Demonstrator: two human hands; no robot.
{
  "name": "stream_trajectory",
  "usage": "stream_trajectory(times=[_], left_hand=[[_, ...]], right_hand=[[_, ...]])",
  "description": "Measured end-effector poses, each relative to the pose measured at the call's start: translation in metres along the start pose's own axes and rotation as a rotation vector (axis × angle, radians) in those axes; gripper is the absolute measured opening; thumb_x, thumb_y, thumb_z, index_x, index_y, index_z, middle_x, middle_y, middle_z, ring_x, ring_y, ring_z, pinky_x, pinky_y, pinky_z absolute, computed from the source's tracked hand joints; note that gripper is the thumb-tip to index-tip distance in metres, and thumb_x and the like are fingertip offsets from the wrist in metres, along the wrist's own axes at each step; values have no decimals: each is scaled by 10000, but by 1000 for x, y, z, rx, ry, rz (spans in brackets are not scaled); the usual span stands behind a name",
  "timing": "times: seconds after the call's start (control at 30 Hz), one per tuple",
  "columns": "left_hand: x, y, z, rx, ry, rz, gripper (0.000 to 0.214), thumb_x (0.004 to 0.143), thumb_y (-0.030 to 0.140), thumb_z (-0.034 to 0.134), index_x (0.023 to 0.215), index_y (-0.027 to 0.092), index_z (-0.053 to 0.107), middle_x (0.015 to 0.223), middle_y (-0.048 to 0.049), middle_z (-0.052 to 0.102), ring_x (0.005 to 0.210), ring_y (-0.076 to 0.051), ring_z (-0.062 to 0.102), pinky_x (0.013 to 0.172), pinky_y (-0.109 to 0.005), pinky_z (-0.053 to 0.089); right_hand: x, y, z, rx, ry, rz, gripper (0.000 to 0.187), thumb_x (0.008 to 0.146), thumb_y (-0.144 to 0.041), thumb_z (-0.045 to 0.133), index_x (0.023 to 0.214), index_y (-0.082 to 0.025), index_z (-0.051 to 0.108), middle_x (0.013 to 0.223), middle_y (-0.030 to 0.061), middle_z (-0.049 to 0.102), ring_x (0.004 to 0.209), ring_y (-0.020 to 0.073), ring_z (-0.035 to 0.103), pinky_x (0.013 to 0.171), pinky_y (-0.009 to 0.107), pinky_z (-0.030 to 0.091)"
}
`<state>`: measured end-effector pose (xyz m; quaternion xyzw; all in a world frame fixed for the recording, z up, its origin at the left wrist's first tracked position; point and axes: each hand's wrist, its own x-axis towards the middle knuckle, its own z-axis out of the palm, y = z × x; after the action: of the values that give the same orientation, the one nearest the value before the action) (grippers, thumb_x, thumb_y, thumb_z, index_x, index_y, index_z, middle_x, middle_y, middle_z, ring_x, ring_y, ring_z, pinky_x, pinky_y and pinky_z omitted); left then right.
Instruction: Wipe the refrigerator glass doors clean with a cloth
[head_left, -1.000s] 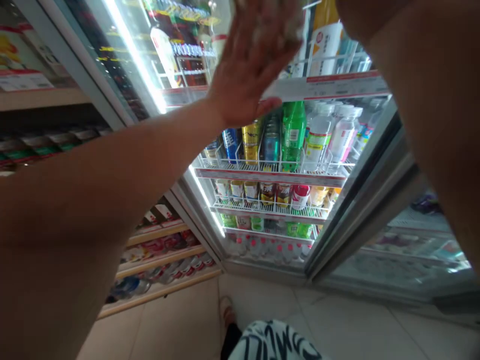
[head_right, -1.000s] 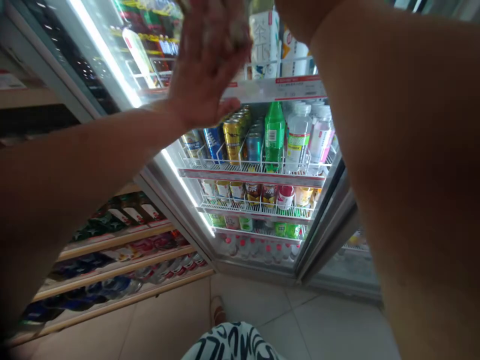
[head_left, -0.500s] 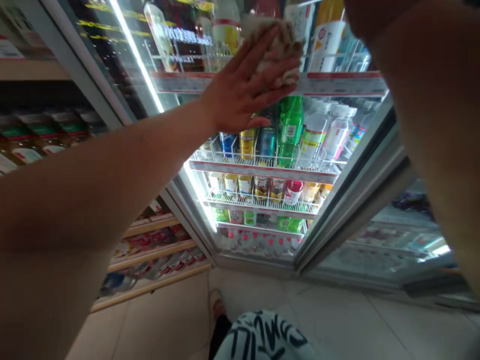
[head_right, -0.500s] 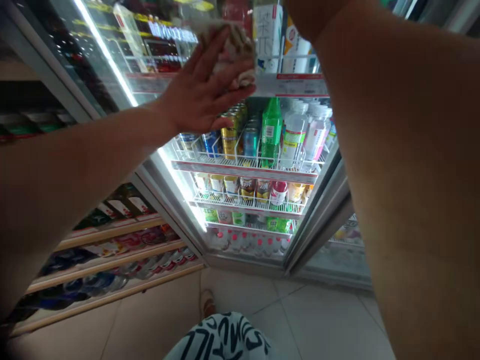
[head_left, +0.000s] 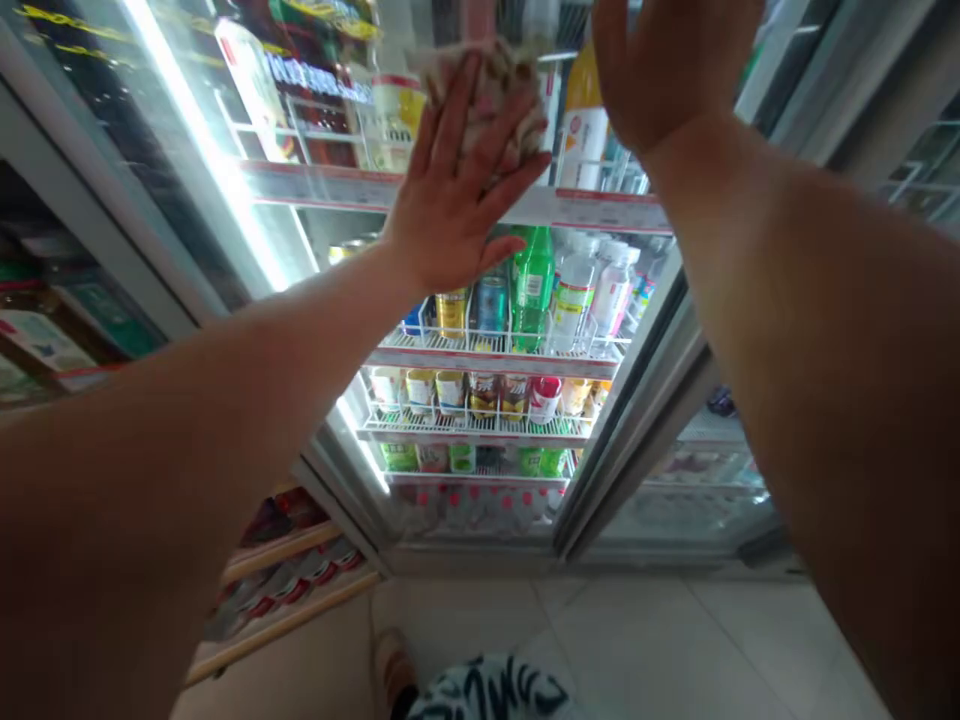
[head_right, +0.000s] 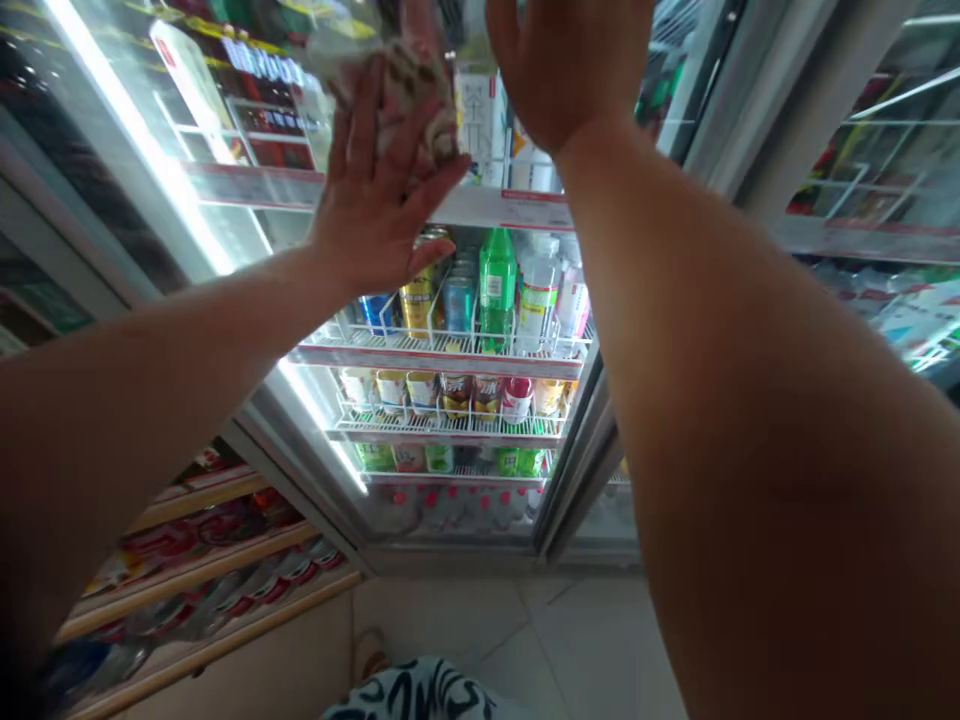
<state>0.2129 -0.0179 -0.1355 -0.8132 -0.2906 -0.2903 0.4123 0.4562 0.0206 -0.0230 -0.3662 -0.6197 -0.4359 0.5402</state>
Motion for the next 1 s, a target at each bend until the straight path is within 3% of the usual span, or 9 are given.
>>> stream_trajectory(times=[0.03, 0.1, 0.23, 0.4, 0.6, 0.77, 0.83, 0.9, 1.0], left_hand=[[0, -2, 2, -37, 4, -5, 759, 1002, 655, 484, 1612, 208, 422, 1734, 58, -2, 1529, -209, -290, 1294, -562, -66], [-2, -11, 3, -75, -2, -4, 726, 1007, 656, 522, 1614, 270, 425, 1736, 67, 29, 1558, -228, -253, 1292, -596, -78], [-20, -31, 3, -30, 61, 51, 654, 1025, 575, 570, 1622, 349, 428, 1750, 32, 96, 1609, -289, -97, 1298, -605, -51], [-54, -33, 10, 30, 218, -46, 591, 1085, 490, 497, 1630, 266, 445, 1762, -88, 92, 1617, -390, -7, 1274, -672, 72], [-45, -19, 16, -68, 309, -153, 667, 1123, 591, 303, 1653, 198, 399, 1760, -146, 72, 1613, -418, -19, 1271, -668, 111], [-23, -15, 11, -330, 400, -139, 825, 1111, 668, 132, 1719, 113, 88, 1728, -206, 195, 1620, -368, 1, 1298, -616, 120], [-19, -14, 7, -457, 417, -160, 823, 1109, 666, 87, 1719, 119, 6, 1730, -205, 187, 1622, -345, 34, 1311, -593, 107], [-19, -15, 3, -586, 446, -165, 820, 1103, 673, 53, 1717, 139, -41, 1725, -202, 210, 1619, -322, 120, 1324, -552, 115], [-31, -26, -4, -750, 509, -125, 760, 1126, 638, 108, 1715, 198, -84, 1699, -174, 309, 1575, -275, 308, 1306, -474, 269]], right_hand=[[-2, -5, -7, -38, -94, -47, 570, 1061, -483, 334, 1151, -108, 754, 1338, 24, 693, 1341, 274, 602, 1183, 414, 377], [-4, -12, -16, -71, -132, -110, 493, 1043, -347, 498, 1469, -106, 564, 1526, 79, 582, 1476, 275, 479, 1281, 443, 311], [-6, -15, -11, -16, 11, -174, 365, 992, -244, 493, 1300, -158, 669, 1438, 106, 649, 1397, 283, 542, 1218, 471, 438], [-6, -2, 3, 99, 19, -218, 332, 1001, -259, 440, 1261, -223, 644, 1483, 71, 607, 1440, 263, 521, 1274, 476, 385], [-18, -5, 8, 83, -4, -152, 426, 1008, -226, 359, 1366, -196, 588, 1561, 71, 539, 1540, 229, 403, 1313, 514, 324], [-56, -64, -7, 45, 37, -38, 482, 1055, -248, 316, 1499, -150, 477, 1518, 105, 575, 1509, 207, 449, 1267, 473, 422], [-77, -101, -13, 42, -47, -109, 494, 1071, -259, 324, 1533, -143, 452, 1561, 95, 543, 1521, 174, 427, 1297, 406, 389], [-95, -136, -12, 32, -223, -225, 516, 1071, -317, 407, 1553, -138, 453, 1646, 77, 449, 1592, 175, 301, 1335, 373, 324], [-111, -167, 1, -28, -359, -230, 557, 1055, -330, 485, 1577, -138, 453, 1688, 75, 384, 1623, 214, 224, 1367, 410, 255]])
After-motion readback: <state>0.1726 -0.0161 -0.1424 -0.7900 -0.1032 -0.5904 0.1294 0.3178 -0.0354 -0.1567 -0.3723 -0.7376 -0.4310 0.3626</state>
